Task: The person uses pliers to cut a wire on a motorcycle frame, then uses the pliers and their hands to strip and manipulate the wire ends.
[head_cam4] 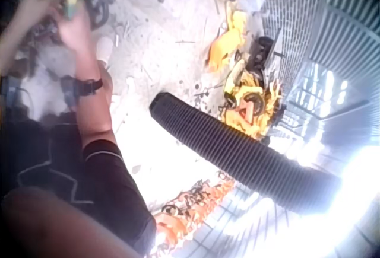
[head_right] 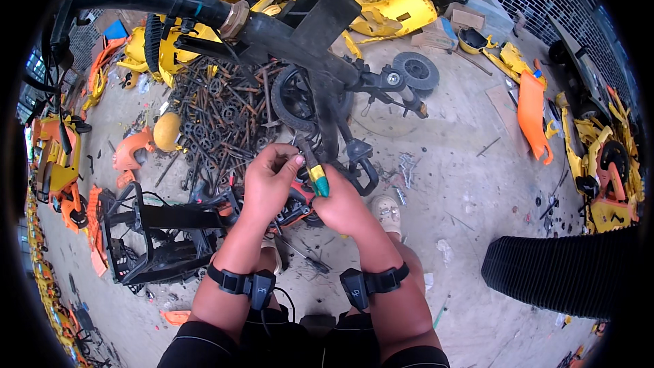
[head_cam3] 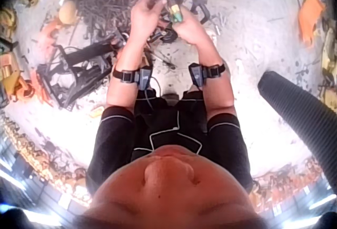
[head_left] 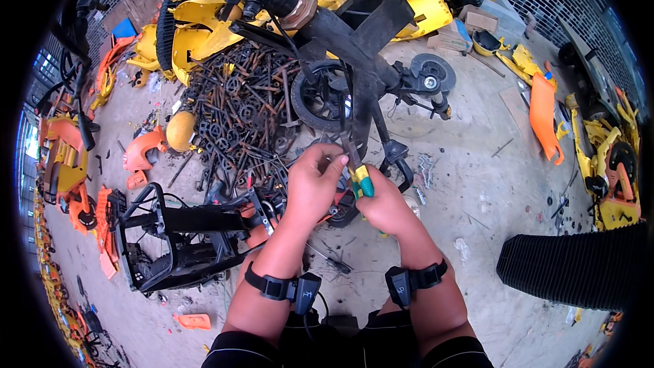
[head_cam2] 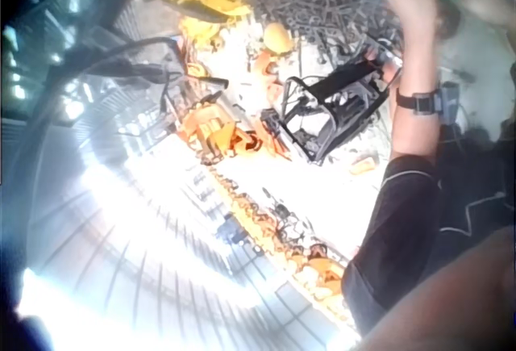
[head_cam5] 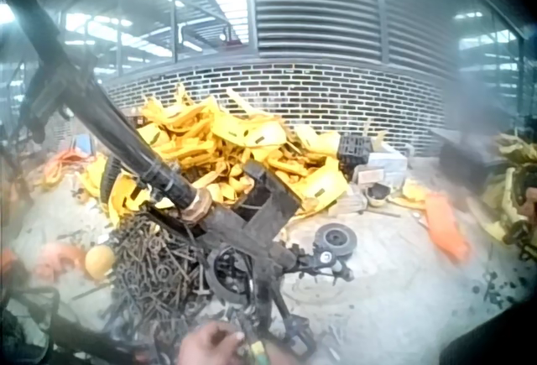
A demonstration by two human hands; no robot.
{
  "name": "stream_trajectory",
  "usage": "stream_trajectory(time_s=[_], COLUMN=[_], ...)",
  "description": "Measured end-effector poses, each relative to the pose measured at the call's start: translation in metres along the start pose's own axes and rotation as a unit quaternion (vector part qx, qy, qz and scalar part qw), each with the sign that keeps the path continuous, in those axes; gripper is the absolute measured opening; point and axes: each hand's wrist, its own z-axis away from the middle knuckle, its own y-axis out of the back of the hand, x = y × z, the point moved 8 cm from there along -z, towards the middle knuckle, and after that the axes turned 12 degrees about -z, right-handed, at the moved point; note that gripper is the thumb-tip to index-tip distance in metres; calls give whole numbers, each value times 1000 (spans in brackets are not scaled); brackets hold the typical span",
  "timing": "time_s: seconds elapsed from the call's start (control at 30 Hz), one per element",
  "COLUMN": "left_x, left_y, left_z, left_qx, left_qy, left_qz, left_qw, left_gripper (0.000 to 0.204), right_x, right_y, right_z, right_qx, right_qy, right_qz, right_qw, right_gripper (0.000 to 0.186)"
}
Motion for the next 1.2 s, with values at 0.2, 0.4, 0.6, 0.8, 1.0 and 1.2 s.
stream_trajectory(time_s=[0.2, 0.4, 0.6, 0.8, 1.0, 1.2], left_x=[-18, -20, -18, -17, -21, -21], left_y=[5, 9, 4, 3, 2, 4], left_z=[0, -2, -3, -2, -2, -2], left_qx=[-16, -19, -19, -35, -20, -18], left_qy=[11, 20, -3, 29, 27, 28], left_qz=[-30, -43, -56, -33, -29, -46], left_qw=[999, 999, 998, 998, 999, 998], left_gripper=[14, 13, 13, 13, 13, 14], right_x=[11, 12, 1, 4, 8, 7], right_y=[6, 1, -11, -8, 11, 10], right_z=[-5, -4, -1, -3, -3, -2], right_qx=[43, 18, -33, 12, 87, 65], right_qy=[-26, -36, -30, -34, -26, -23], right_qz=[-58, -72, -24, 36, -10, -13], right_qw=[997, 997, 999, 999, 996, 998], right_gripper=[47, 45, 46, 47, 43, 47])
